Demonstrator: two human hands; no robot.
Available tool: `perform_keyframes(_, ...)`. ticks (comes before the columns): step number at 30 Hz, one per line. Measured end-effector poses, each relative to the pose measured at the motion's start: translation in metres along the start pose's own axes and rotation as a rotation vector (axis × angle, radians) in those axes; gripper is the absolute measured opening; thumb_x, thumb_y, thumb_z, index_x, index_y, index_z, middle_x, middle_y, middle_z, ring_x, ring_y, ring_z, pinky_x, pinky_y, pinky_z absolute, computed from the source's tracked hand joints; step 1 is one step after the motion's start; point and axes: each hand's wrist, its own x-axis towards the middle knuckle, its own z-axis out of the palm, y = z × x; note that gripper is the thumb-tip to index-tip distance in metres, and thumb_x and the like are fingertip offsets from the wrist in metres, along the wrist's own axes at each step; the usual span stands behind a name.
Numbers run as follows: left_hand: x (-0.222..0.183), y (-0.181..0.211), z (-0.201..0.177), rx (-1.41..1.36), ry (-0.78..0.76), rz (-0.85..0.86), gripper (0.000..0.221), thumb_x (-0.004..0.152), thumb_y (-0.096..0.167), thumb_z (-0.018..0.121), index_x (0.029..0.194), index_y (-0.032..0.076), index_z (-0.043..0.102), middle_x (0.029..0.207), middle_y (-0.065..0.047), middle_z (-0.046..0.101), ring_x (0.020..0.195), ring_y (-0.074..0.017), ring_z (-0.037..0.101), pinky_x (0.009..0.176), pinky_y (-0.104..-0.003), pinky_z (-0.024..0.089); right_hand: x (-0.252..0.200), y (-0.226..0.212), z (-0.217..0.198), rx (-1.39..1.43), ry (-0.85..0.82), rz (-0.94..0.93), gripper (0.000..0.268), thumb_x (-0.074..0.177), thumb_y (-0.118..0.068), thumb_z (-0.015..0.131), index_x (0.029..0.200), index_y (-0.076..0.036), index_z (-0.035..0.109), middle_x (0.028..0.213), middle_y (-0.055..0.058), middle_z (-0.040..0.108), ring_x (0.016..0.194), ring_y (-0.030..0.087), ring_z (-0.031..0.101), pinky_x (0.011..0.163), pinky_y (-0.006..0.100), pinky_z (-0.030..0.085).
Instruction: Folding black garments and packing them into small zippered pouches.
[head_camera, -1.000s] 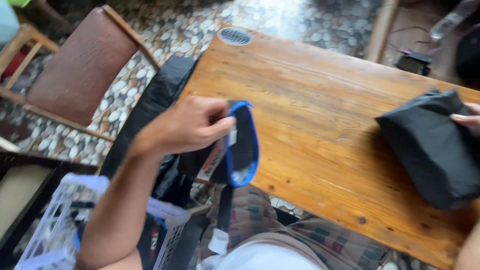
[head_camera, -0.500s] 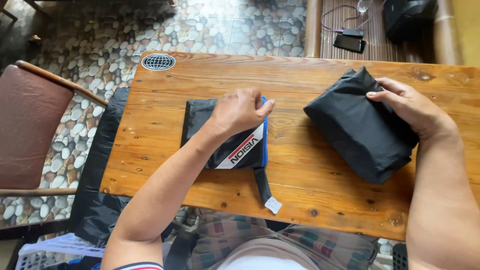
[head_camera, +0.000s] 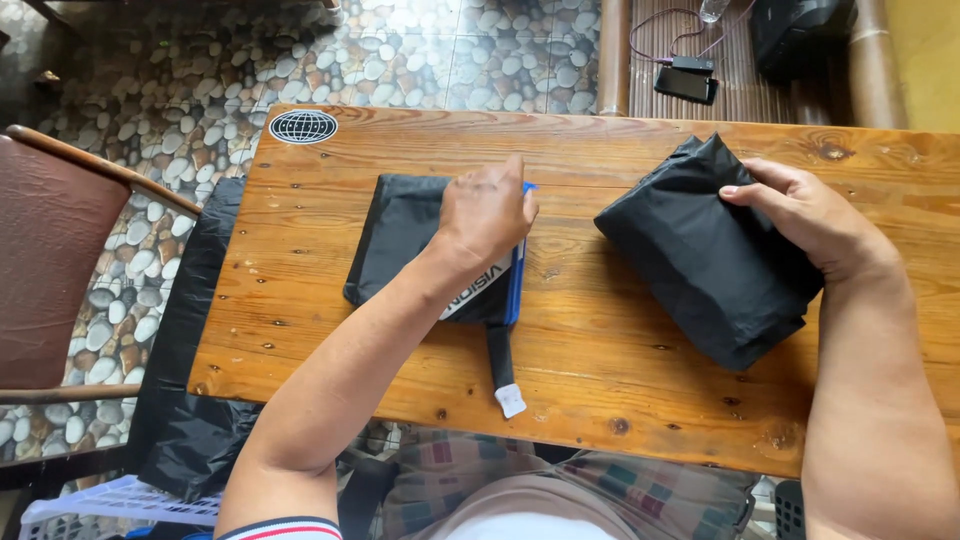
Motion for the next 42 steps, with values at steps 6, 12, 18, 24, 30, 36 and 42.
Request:
perform_keyframes(6, -0.005, 0.018, -0.043, -0.323, -0.068, 0.016, 0.041, 0.095, 0.040, 0.061, 0.120, 0.008, 0.053, 0.101, -0.014, 0.069, 0.092, -0.0346, 0.067, 0.075, -0.049, 0.053, -0.014, -0.006, 0.003, -0.011, -0.026, -0.108, 0.044, 0.094, -0.020, 0.062, 0.138, -0.015, 0.063, 0.120, 0.003, 0.068, 0.102, 0.017, 0.062, 0.085, 0.030, 0.048)
perform_keyframes(12, -0.040, -0.028, -0.062, -0.310, 0.019, -0.041, 0.047, 0.099, 0.051, 0.053, 0.122, 0.010, 0.056, 0.098, -0.010, 0.071, 0.090, -0.0277, 0.067, 0.076, -0.044, 0.055, 0.001, 0.009, -0.007, -0.083, 0.017, -0.018, 0.051, 0.094, -0.024, 0.064, 0.145, -0.018, 0.060, 0.116, 0.006, 0.067, 0.095, 0.020, 0.061, 0.077, 0.034, 0.047)
perform_keyframes(18, -0.082, -0.125, -0.032, -0.097, 0.002, -0.307, 0.060, 0.097, 0.066, 0.055, 0.117, 0.010, 0.061, 0.111, -0.010, 0.069, 0.104, -0.0320, 0.065, 0.084, -0.049, 0.052, 0.038, 0.036, -0.025, -0.017, 0.001, -0.021, 0.042, 0.098, -0.022, 0.062, 0.140, -0.018, 0.062, 0.114, 0.005, 0.068, 0.090, 0.021, 0.062, 0.073, 0.036, 0.049)
perform_keyframes(24, -0.100, -0.105, -0.031, -0.897, -0.202, -0.487, 0.034, 0.094, 0.043, 0.066, 0.105, 0.013, 0.056, 0.084, -0.004, 0.070, 0.046, -0.0213, 0.066, 0.044, -0.030, 0.047, 0.024, -0.017, 0.010, -0.018, -0.084, -0.087, 0.045, 0.094, -0.019, 0.057, 0.139, -0.019, 0.064, 0.114, 0.004, 0.069, 0.088, 0.021, 0.062, 0.071, 0.035, 0.048)
perform_keyframes(30, -0.103, -0.103, -0.025, -1.325, -0.319, -0.455, 0.020, 0.102, 0.022, 0.061, 0.101, 0.004, 0.054, 0.083, -0.021, 0.073, 0.061, -0.0286, 0.076, 0.042, -0.031, 0.058, 0.002, -0.099, 0.091, -0.238, -0.255, -0.109, 0.061, 0.084, -0.018, 0.059, 0.145, -0.021, 0.061, 0.147, -0.003, 0.059, 0.123, 0.015, 0.055, 0.098, 0.028, 0.041)
perform_keyframes(36, -0.102, -0.112, -0.019, -1.460, -0.339, -0.388, 0.045, 0.107, 0.034, 0.043, 0.126, -0.006, 0.049, 0.098, -0.029, 0.072, 0.068, -0.0403, 0.076, 0.053, -0.046, 0.066, 0.059, -0.096, 0.143, -0.557, -0.578, -0.558, 0.055, 0.087, -0.038, 0.067, 0.138, -0.019, 0.066, 0.150, 0.013, 0.057, 0.142, 0.034, 0.046, 0.120, 0.051, 0.030)
perform_keyframes(42, -0.099, -0.112, -0.018, -1.463, -0.336, -0.403, 0.054, 0.107, 0.040, 0.043, 0.129, -0.009, 0.051, 0.098, -0.029, 0.072, 0.070, -0.0387, 0.077, 0.055, -0.046, 0.066, 0.115, -0.065, 0.169, -0.596, -0.610, -0.504, 0.058, 0.082, -0.049, 0.071, 0.137, -0.032, 0.067, 0.139, 0.004, 0.066, 0.132, 0.028, 0.057, 0.113, 0.046, 0.041)
